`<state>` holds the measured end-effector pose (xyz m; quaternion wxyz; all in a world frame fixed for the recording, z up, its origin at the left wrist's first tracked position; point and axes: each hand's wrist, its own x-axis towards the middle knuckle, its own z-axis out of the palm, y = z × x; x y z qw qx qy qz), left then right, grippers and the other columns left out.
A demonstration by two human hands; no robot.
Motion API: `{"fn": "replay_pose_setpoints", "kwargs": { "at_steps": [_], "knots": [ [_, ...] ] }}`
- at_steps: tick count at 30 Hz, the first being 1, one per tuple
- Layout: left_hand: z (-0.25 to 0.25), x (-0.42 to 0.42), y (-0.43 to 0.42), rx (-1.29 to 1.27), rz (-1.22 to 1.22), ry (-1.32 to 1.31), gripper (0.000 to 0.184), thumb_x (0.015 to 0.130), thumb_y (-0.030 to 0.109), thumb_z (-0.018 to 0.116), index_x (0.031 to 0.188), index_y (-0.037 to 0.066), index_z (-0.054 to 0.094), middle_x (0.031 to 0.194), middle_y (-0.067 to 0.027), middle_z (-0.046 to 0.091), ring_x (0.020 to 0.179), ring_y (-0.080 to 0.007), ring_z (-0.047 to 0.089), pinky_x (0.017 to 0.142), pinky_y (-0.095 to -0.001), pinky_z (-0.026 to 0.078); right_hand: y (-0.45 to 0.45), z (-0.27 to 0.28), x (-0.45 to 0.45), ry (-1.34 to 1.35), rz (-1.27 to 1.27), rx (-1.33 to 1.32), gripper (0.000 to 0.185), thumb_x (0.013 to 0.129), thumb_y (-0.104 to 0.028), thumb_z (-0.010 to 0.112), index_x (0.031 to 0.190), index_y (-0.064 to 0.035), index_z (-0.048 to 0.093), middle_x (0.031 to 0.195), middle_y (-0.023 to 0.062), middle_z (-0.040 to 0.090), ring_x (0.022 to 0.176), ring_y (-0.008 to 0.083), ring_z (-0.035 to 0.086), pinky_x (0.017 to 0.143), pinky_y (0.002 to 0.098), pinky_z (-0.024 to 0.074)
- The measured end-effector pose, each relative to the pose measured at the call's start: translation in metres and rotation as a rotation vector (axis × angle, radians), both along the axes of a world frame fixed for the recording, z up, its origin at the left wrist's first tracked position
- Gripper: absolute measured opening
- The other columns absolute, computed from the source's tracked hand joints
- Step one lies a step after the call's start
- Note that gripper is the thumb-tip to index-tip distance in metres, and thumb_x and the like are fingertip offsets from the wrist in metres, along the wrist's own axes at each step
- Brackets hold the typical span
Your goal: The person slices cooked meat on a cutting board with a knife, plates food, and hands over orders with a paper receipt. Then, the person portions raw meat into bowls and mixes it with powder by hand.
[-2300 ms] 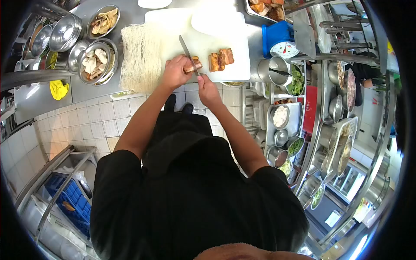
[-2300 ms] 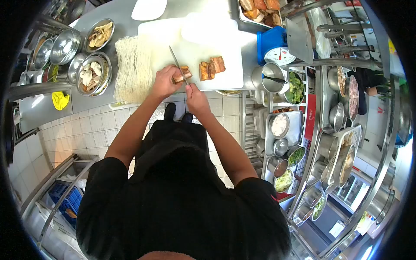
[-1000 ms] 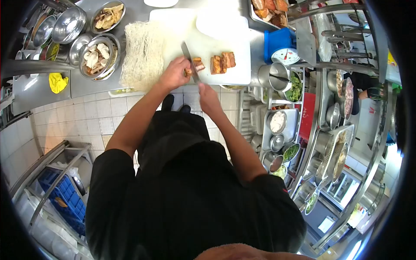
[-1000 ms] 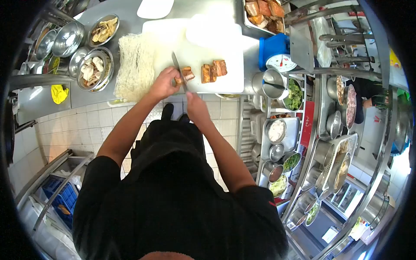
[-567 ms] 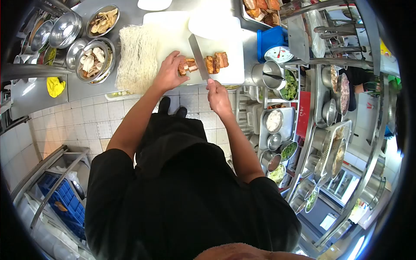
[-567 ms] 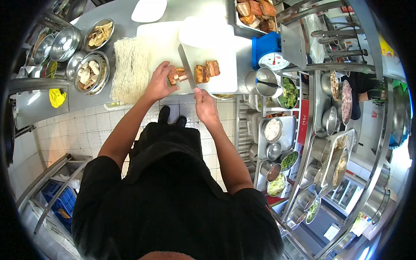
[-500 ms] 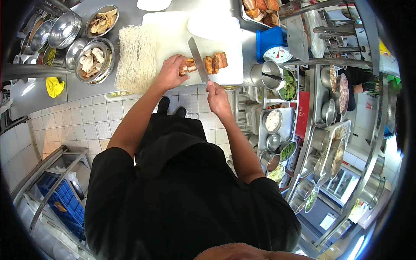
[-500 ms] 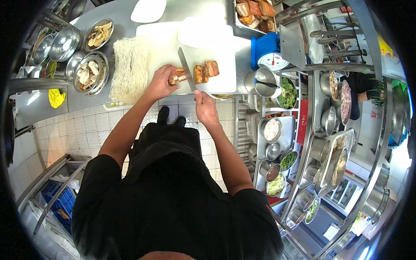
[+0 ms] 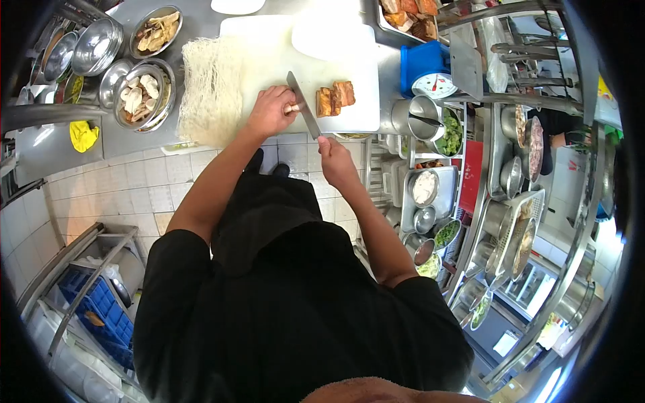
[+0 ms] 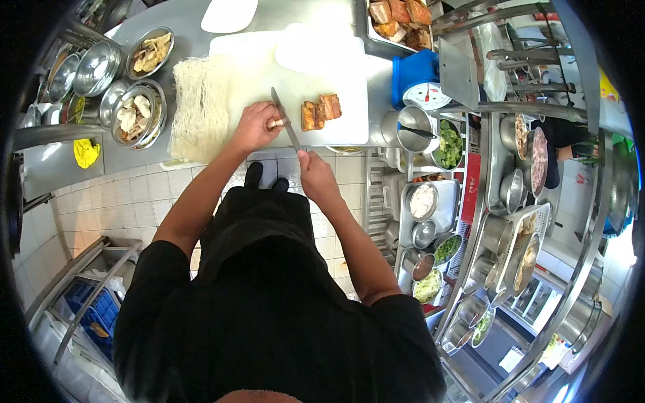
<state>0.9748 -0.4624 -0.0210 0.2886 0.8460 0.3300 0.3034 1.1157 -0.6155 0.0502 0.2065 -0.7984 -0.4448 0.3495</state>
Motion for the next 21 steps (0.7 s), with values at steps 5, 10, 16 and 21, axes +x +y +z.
{"fn": "replay_pose_setpoints", "kwargs": {
  "at_steps": [5,10,16,21],
  "knots": [
    [-0.017,-0.001,0.0,-0.048,0.012,0.023,0.029,0.066,0.01,0.074,0.089,0.009,0.058,0.091,-0.0073,0.056,0.088,-0.0291,0.056,0.08,-0.0423,0.042,0.047,-0.043,-0.014,-0.032,0.008,0.086,0.048,0.099,-0.042,0.038,0.093,0.0015,0.058,0.087,0.0321,0.061,0.087,0.0525,0.057,0.076,0.0577,0.0439],
    [0.0,-0.001,-0.003,-0.081,0.058,0.025,0.035,0.069,0.018,0.072,0.1,0.008,0.057,0.104,-0.0093,0.055,0.102,-0.0298,0.052,0.085,-0.0434,0.038,0.046,-0.023,-0.005,0.081,-0.065,0.084,0.047,0.099,-0.039,0.038,0.096,0.002,0.059,0.093,0.0325,0.061,0.094,0.0509,0.056,0.082,0.0541,0.0438],
    [0.004,0.018,-0.013,0.12,0.079,0.169,0.044,0.074,0.03,0.072,0.11,0.009,0.059,0.117,-0.0116,0.052,0.112,-0.0289,0.048,0.092,-0.044,0.036,0.025,0.016,0.014,0.204,-0.223,0.135,0.049,0.1,-0.039,0.037,0.091,0.0036,0.059,0.072,0.0182,0.062,0.071,0.0314,0.062,0.067,0.0404,0.0478],
    [0.003,0.008,0.006,0.238,-0.172,0.343,0.029,0.084,0.031,0.064,0.101,0.009,0.059,0.118,-0.0119,0.052,0.114,-0.0282,0.047,0.098,-0.0462,0.034,-0.02,0.055,0.016,0.429,-0.326,0.193,0.054,0.1,-0.048,0.034,0.088,0.0006,0.054,0.049,0.0021,0.043,0.035,0.01,0.04,0.035,0.025,0.0315]
  ]
}}
